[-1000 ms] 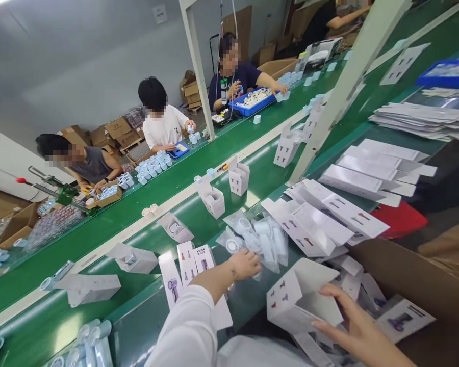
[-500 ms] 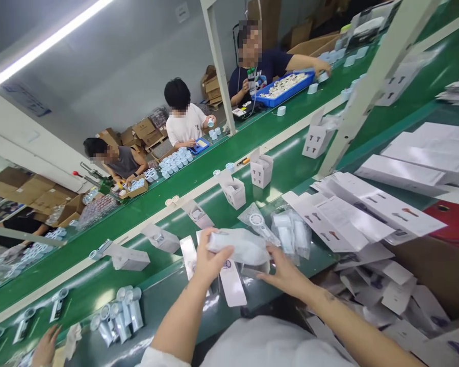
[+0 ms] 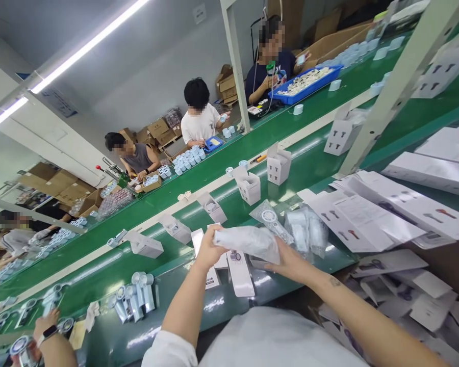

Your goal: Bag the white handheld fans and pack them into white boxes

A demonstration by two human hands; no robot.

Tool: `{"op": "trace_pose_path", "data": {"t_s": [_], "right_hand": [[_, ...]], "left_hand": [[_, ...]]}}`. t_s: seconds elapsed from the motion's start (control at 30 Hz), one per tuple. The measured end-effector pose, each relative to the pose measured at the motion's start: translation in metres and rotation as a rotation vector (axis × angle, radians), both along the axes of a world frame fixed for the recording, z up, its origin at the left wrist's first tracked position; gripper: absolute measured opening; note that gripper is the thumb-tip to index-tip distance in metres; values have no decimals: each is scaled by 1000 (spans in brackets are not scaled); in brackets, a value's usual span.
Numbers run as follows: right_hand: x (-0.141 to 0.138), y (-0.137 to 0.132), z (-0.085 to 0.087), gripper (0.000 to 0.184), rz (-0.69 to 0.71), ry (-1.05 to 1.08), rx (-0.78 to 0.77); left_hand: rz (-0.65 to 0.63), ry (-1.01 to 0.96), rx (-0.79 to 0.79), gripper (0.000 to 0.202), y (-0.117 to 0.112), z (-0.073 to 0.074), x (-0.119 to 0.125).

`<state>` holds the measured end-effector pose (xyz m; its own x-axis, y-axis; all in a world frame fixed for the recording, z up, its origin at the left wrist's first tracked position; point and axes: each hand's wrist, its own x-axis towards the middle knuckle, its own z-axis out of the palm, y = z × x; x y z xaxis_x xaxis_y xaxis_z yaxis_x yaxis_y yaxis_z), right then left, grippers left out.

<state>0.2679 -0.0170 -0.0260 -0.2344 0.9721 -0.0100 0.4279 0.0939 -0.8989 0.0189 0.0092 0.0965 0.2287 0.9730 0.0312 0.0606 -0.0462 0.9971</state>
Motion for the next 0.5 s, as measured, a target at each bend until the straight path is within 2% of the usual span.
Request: {"op": "trace_pose_path", "data": {"t_s": [0.1,0.17,0.23,0.3,0.4,0.5], "right_hand": [[2,-2,-2,72,32,-69,-20],[0,-3,-4,70,21,-86,-16],[-1,-3,-4,69,-8,-100,-17],[1,-4,-2,68,-34,-115,-33],[6,-6,3,64,-41,-145,-65],[4,-8,7,55,7,-155,-41]], "left_hand": [[-153,400,109,37,0,-5,5],[-285,674,228,42,-3,5,15],[-363,940,292,50,-7,22,30],[-373,1134,281,51,-7,40,44],[-309,1229,228,42,-4,61,50],[-182,1253,174,32,-5,67,45]]}}
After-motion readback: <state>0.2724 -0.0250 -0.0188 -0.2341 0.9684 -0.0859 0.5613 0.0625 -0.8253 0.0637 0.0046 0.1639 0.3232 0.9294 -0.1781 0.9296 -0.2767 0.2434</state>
